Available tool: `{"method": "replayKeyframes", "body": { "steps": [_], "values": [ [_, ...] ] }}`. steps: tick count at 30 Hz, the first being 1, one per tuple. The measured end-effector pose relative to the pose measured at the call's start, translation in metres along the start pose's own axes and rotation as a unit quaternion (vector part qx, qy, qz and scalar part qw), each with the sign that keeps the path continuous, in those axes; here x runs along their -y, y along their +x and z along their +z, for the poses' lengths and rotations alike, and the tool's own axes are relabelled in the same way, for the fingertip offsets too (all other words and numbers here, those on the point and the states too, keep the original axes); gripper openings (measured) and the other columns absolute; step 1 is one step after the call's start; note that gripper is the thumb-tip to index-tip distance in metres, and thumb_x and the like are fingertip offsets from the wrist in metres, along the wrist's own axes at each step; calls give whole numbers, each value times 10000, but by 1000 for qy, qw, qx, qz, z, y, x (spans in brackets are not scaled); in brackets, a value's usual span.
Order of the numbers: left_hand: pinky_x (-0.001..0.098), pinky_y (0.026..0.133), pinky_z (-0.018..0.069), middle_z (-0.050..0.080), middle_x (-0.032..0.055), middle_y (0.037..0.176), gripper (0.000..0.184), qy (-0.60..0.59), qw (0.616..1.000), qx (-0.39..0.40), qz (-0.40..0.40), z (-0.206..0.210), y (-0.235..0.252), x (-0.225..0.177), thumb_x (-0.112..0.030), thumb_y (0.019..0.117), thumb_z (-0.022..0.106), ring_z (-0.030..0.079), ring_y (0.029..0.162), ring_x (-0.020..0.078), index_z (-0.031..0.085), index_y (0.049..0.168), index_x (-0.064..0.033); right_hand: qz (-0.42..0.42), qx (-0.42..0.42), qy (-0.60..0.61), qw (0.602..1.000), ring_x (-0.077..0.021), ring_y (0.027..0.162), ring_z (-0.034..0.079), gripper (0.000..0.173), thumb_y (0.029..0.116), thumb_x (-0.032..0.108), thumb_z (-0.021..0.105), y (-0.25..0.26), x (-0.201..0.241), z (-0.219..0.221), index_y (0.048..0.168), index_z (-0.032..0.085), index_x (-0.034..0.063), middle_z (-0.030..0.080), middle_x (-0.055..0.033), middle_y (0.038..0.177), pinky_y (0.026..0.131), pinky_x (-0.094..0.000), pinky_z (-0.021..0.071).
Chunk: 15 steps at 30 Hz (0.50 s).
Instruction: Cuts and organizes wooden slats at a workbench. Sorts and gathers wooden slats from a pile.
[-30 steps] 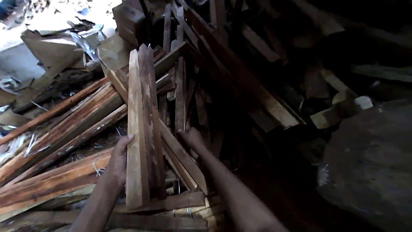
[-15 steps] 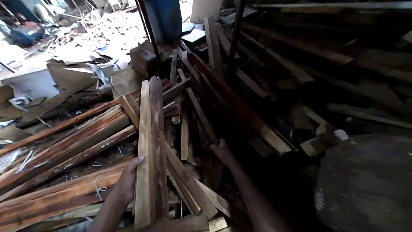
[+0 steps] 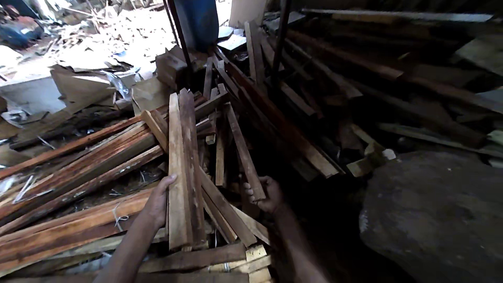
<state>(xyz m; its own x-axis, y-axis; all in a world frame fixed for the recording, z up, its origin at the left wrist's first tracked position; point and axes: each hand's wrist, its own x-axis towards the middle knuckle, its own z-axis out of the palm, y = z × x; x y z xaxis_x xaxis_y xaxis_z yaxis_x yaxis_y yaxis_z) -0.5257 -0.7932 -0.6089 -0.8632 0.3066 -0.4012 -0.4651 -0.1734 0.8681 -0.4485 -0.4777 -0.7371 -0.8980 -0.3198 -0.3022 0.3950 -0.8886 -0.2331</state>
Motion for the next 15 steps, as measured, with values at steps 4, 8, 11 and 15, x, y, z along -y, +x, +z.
{"method": "replayKeyframes", "body": {
  "steps": [4, 8, 11, 15],
  "values": [
    [400, 710, 641, 734, 92, 996, 363, 29, 999, -26, 4, 10, -5, 0, -427, 993, 535, 742, 858, 194, 629, 1230, -168, -57, -12, -7, 998, -53, 517, 531, 723, 999, 725, 297, -11, -3, -3, 1283, 591, 129, 576, -2, 757, 445, -175, 457],
    [406, 736, 640, 736, 94, 1036, 369, 45, 998, -30, 18, 11, -1, 4, -421, 1007, 526, 743, 895, 202, 615, 1269, -178, -64, 78, 15, 995, -50, 554, 566, 592, 993, 567, 560, -20, -18, -16, 1379, 531, 118, 586, -11, 802, 477, -165, 496],
    [441, 779, 635, 735, 106, 1092, 410, 50, 998, -34, 8, 13, 5, 6, -461, 1029, 514, 740, 948, 231, 594, 1338, -204, -54, 72, 1, 996, -93, 583, 590, 502, 978, 414, 651, -15, -44, -44, 1393, 538, 156, 597, -34, 818, 507, -229, 534],
    [447, 774, 638, 740, 121, 1071, 436, 50, 998, -46, -9, 19, 8, 11, -479, 1014, 545, 744, 932, 237, 618, 1319, -175, -116, 35, -53, 991, -127, 570, 590, 521, 940, 401, 711, -14, -70, -60, 1364, 554, 143, 596, -47, 780, 528, -291, 554]
  ]
}}
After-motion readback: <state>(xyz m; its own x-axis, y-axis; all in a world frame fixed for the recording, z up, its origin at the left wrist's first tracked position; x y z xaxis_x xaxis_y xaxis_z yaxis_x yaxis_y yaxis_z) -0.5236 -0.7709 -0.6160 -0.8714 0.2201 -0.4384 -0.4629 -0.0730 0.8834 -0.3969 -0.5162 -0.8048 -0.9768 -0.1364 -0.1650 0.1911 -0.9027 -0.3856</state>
